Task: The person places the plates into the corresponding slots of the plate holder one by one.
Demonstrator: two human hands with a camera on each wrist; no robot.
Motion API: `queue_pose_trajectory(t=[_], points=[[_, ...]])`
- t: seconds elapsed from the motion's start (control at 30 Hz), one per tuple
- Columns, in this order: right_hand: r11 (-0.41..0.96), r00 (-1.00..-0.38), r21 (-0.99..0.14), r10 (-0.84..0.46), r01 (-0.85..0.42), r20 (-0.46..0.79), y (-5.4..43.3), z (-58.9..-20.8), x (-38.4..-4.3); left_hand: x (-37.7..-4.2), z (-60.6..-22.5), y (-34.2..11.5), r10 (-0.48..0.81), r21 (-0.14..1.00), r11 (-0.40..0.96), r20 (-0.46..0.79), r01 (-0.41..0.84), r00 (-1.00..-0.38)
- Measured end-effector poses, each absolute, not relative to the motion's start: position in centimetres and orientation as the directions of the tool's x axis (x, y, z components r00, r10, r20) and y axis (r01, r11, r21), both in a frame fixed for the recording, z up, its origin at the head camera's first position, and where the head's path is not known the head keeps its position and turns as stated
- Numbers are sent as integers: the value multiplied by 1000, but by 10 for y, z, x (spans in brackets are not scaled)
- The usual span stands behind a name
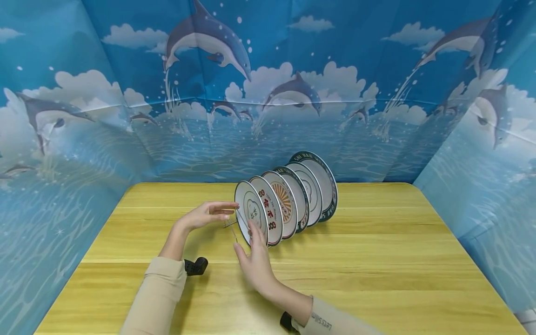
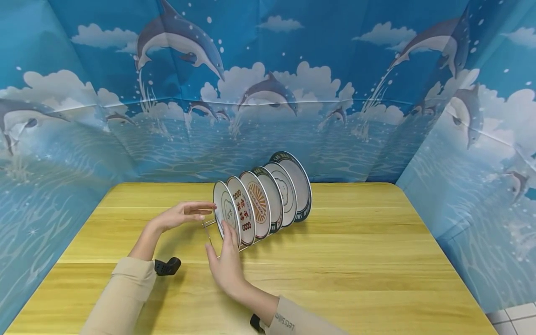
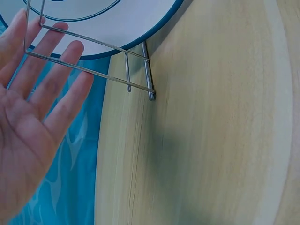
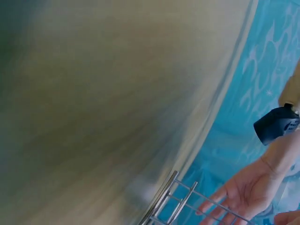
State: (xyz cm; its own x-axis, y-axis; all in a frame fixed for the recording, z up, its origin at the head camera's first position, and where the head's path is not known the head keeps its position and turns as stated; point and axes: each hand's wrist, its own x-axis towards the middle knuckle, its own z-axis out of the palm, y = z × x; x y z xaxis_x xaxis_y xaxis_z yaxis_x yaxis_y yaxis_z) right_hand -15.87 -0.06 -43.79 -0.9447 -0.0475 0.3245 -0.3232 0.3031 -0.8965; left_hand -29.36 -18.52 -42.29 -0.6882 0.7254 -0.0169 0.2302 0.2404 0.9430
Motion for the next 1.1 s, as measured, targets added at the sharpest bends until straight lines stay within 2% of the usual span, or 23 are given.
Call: queue_pose_trajectory(t=[0.17, 0.47, 0.73, 0.93, 1.1], points=[[415, -944, -860, 9, -297, 330, -8, -441, -164, -293, -424, -184, 714, 955, 222, -21, 197, -700], [439, -953, -859, 20, -263, 302, 1, -439, -162, -277, -425, -180, 664, 927, 272, 12, 256, -748], [440, -935, -826, -124, -353, 333, 39, -439, -148, -239, -432, -162, 555, 917, 287, 76, 276, -829], [403, -938, -848, -185, -343, 292, 66, -436, -145, -218, -440, -143, 453, 912, 287, 140, 292, -881], [364, -931, -862, -226, -353, 285, 87, -437, -147, -205, -442, -125, 376, 938, 245, 142, 246, -916]])
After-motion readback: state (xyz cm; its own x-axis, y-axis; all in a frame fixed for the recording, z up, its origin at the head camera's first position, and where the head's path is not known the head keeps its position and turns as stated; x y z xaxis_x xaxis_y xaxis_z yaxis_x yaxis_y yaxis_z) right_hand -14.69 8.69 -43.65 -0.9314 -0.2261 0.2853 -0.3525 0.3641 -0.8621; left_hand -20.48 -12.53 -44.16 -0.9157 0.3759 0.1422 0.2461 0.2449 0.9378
